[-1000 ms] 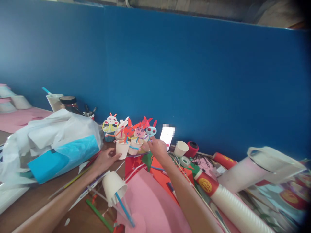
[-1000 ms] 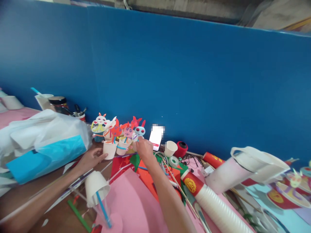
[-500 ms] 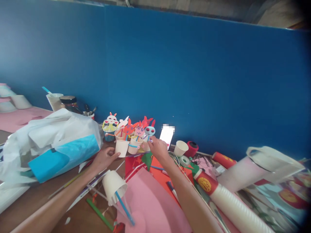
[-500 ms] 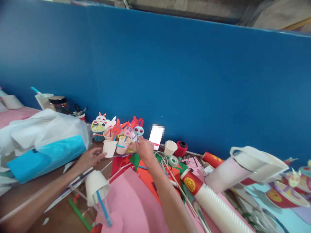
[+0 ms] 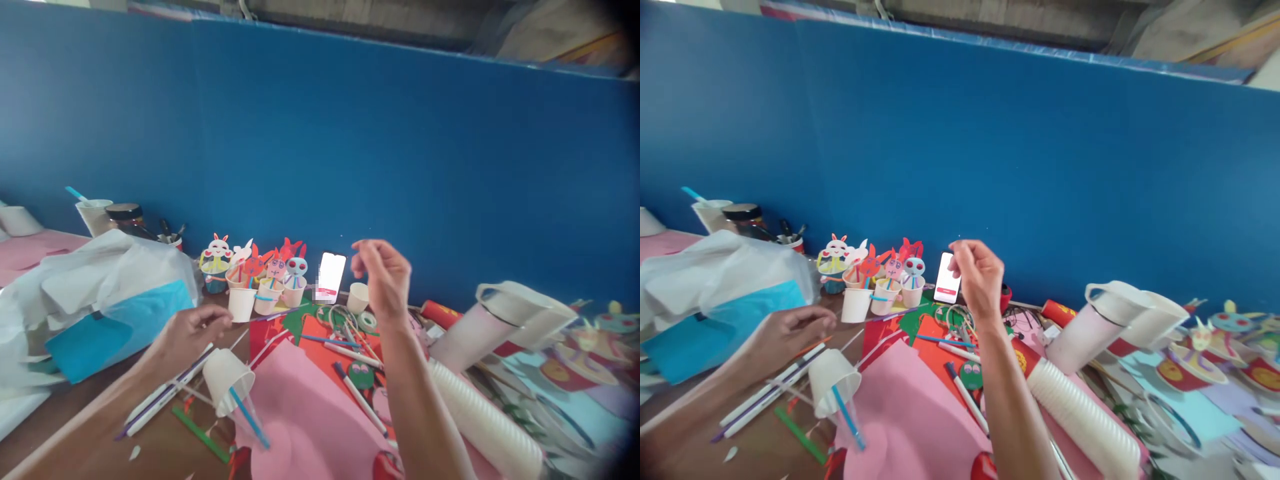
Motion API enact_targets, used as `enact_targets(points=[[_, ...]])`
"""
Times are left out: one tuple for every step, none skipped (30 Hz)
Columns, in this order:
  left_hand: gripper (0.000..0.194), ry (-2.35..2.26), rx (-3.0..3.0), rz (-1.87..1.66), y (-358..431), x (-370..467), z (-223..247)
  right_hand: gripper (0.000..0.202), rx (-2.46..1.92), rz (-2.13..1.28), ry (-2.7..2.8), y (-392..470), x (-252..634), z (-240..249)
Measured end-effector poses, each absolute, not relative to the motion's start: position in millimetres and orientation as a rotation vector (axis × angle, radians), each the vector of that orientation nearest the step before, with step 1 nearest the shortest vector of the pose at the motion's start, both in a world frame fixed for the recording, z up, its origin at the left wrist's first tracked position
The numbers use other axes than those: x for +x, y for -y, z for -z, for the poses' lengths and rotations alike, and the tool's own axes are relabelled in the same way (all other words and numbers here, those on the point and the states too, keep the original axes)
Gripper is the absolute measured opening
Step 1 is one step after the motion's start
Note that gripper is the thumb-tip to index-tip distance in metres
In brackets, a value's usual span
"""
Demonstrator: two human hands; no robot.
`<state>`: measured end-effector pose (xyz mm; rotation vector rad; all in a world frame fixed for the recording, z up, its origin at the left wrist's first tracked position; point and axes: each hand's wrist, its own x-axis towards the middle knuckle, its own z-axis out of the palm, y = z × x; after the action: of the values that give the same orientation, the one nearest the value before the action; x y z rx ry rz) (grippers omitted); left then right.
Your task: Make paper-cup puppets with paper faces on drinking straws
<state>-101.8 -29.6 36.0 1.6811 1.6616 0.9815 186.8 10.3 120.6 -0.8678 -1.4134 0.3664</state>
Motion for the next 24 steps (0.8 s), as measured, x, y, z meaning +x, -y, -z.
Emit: enact_targets(points=[[0.028,-1.562,1.711,-0.950,40,-88,-41,0.025,-0.809,-0.341,1.362,-4,190,-134],[0.026,-1.518,1.715,-0.962,50,-73,-45,0.026,-0.767,-0.298,1.319,3,194,-147],[0.025,-1.418,1.726,-0.903,59,-58,-48,0.027,-0.732,-0.243,1.281,10,198,-160],[0.023,-1.324,1.734,-0.870,67,-43,-50,0.030,-0.703,-0.190,1.249,17,201,-171],[0.023,-1.218,1.754,-0.826,73,-27,-50,0.031,-0.667,-0.156,1.224,23,204,-181],[0.023,-1.131,1.779,-0.805,77,-12,-50,0.031,-0.615,-0.135,1.210,29,207,-190],[0.024,-1.074,1.822,-0.763,80,2,-49,0.032,-0.570,-0.125,1.210,33,210,-198],[0.023,-1.045,1.878,-0.688,82,16,-46,0.032,-0.534,-0.115,1.210,37,213,-204],[0.024,-1.006,1.910,-0.637,83,29,-43,0.032,-0.511,-0.113,1.216,40,215,-209],[0.024,-1.000,1.907,-0.616,83,41,-38,0.031,-0.485,-0.100,1.218,42,216,-214],[0.027,-0.992,1.893,-0.583,83,52,-34,0.031,-0.464,-0.082,1.219,44,218,-217],[0.032,-0.966,1.880,-0.533,83,61,-29,0.031,-0.448,-0.063,1.222,46,219,-220],[0.036,-0.927,1.856,-0.479,83,68,-26,0.032,-0.441,-0.044,1.230,48,220,-222],[0.040,-0.879,1.833,-0.434,83,74,-23,0.034,-0.444,-0.030,1.244,50,220,-224],[0.044,-0.826,1.809,-0.407,84,78,-21,0.035,-0.455,-0.022,1.261,52,221,-226],[0.047,-0.774,1.784,-0.391,85,82,-19,0.036,-0.470,-0.014,1.275,54,221,-228],[0.048,-0.730,1.758,-0.386,87,85,-18,0.036,-0.484,-0.008,1.283,56,222,-228],[0.047,-0.697,1.733,-0.391,89,88,-17,0.036,-0.497,-0.007,1.285,57,222,-228],[0.043,-0.678,1.706,-0.403,91,91,-16,0.035,-0.508,-0.018,1.288,58,223,-228],[0.037,-0.670,1.677,-0.410,93,94,-14,0.036,-0.520,-0.046,1.297,58,224,-227],[0.029,-0.675,1.654,-0.417,94,96,-12,0.038,-0.532,-0.088,1.312,57,225,-226],[0.021,-0.688,1.645,-0.419,95,98,-10,0.041,-0.538,-0.131,1.326,56,226,-224],[0.015,-0.715,1.665,-0.428,95,99,-8,0.043,-0.532,-0.161,1.330,56,227,-223],[0.012,-0.752,1.716,-0.448,94,98,-6,0.040,-0.514,-0.172,1.321,55,229,-222]])
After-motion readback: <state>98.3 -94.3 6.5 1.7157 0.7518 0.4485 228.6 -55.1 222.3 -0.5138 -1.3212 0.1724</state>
